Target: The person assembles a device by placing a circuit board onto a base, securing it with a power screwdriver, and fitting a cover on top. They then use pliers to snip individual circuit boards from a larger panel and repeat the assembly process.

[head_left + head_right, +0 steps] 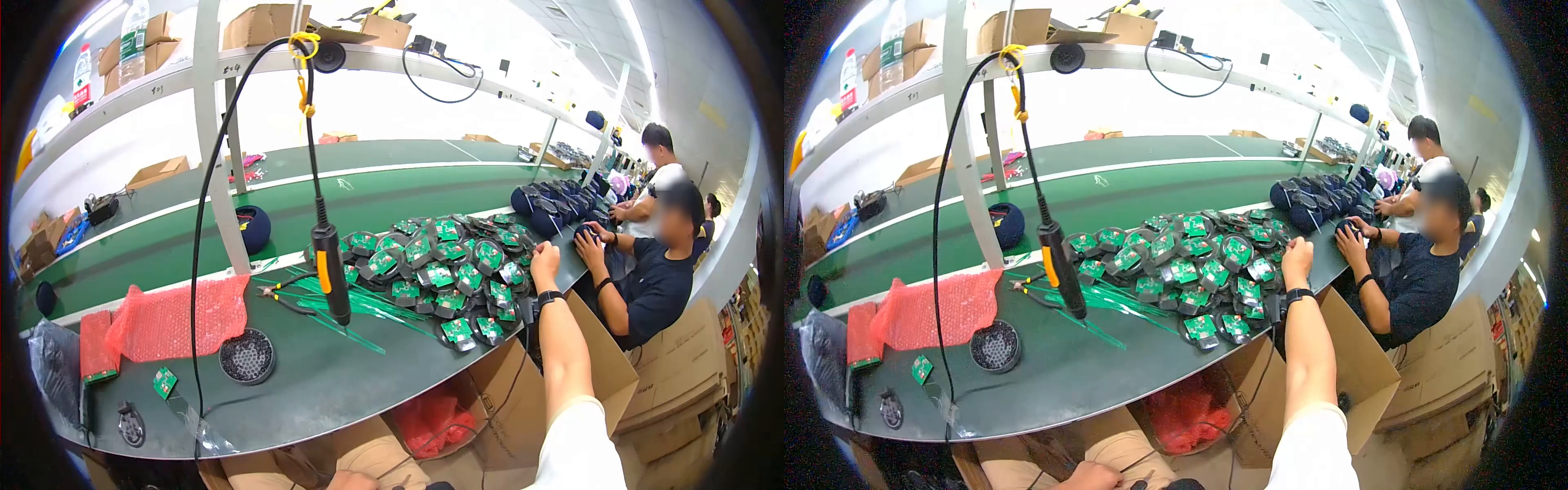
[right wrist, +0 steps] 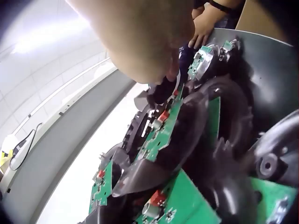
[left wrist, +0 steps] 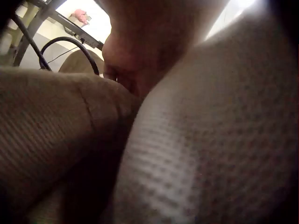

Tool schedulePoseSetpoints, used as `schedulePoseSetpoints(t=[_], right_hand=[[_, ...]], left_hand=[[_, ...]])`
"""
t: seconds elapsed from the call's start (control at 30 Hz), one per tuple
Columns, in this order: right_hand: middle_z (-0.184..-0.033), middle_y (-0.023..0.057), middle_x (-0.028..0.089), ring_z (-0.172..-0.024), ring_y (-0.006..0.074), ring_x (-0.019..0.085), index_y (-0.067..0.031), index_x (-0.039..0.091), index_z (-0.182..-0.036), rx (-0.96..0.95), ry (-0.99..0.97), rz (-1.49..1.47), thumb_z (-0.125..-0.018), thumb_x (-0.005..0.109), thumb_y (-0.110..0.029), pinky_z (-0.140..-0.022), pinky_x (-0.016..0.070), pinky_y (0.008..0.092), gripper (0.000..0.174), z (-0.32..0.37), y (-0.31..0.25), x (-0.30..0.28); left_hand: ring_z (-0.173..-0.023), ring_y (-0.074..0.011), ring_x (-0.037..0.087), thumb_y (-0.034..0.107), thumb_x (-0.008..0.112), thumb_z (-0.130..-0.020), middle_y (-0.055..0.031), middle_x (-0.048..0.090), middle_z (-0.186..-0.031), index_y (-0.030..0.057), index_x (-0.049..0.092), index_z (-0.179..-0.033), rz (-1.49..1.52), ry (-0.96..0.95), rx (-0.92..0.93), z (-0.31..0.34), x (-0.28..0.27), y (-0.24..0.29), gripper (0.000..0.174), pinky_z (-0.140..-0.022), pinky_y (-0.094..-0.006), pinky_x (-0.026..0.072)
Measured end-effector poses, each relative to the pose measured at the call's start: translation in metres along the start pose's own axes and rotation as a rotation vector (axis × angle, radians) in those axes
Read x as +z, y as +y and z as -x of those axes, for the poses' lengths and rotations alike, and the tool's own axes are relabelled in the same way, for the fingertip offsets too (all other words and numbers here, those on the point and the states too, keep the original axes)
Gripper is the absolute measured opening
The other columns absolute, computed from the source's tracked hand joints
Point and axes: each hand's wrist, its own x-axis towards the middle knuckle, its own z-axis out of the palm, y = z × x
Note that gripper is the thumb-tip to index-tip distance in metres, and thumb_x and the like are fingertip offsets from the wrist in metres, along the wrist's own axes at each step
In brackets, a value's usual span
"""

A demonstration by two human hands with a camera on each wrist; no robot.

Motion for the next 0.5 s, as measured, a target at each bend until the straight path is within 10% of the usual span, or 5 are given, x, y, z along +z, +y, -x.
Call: schedulePoseSetpoints(t=[0.33, 0.5], right_hand=[[-0.094, 0.0141, 0.074, -0.084, 0.0289, 0.073, -0.0045, 0.073, -0.1, -0.101, -0.059, -0.255, -0.087, 0.071, -0.005, -0.08, 0.0567, 0.0413, 0.013, 0.021, -0.031, -0.055], [-0.085, 0.0028, 0.071, -0.075, 0.0111, 0.066, -0.0007, 0.072, -0.097, 0.014, -0.665, -1.014, -0.093, 0.069, -0.005, -0.069, 0.0556, 0.029, 0.007, 0.131, -0.158, -0.179]], left_hand=[[-0.071, -0.0287, 0.072, 0.029, 0.071, -0.086, -0.0104, 0.072, -0.076, 0.0096, 0.071, -0.079, -0.238, -0.015, 0.043, -0.02, 0.003, -0.002, 0.021, -0.065, -0.0412, 0.0559], [-0.073, -0.0316, 0.072, 0.034, 0.067, -0.089, -0.0098, 0.072, -0.075, 0.0102, 0.069, -0.078, -0.154, 0.045, 0.002, -0.013, -0.001, 0.003, 0.026, -0.065, -0.0449, 0.0577]])
